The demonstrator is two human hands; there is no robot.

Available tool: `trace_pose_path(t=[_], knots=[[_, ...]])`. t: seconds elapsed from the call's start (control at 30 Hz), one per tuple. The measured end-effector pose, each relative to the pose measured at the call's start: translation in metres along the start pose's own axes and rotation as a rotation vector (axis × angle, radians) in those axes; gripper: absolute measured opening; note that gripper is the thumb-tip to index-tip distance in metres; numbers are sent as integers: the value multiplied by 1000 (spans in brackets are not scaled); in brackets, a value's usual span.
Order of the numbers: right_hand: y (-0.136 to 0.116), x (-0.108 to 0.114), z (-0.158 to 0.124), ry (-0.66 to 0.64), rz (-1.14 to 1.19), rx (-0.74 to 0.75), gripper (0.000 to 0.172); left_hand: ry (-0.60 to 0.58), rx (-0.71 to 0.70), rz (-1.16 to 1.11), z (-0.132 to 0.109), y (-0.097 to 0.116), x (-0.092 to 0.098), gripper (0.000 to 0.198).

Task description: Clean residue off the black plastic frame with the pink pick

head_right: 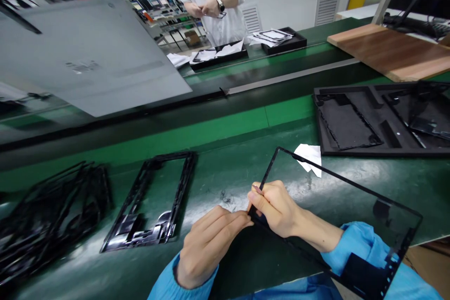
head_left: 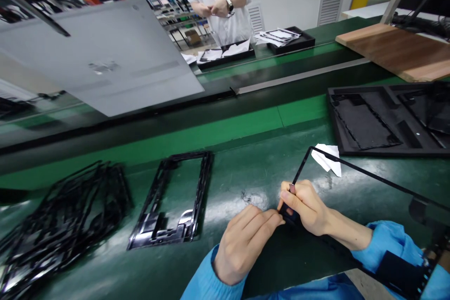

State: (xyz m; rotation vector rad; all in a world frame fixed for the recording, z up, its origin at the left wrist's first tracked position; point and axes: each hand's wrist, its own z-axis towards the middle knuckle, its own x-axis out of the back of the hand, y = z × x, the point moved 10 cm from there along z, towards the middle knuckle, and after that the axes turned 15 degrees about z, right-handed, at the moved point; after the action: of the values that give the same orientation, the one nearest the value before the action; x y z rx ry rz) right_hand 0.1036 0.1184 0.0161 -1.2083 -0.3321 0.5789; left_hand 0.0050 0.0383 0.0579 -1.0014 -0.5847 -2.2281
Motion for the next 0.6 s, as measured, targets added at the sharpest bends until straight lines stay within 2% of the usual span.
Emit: trace_pose_path(t=[0.13, 0.3, 0.6], knots=[[0, 3, -1, 28, -7, 15, 59, 52, 145, -95, 2, -10, 5, 28], [-2, 6, -2, 54, -45, 58, 57, 12, 340, -116, 13, -21, 4, 12], [-11, 7, -3, 90, -131, 126, 44, -67, 342, 48, 18, -12, -8, 13]])
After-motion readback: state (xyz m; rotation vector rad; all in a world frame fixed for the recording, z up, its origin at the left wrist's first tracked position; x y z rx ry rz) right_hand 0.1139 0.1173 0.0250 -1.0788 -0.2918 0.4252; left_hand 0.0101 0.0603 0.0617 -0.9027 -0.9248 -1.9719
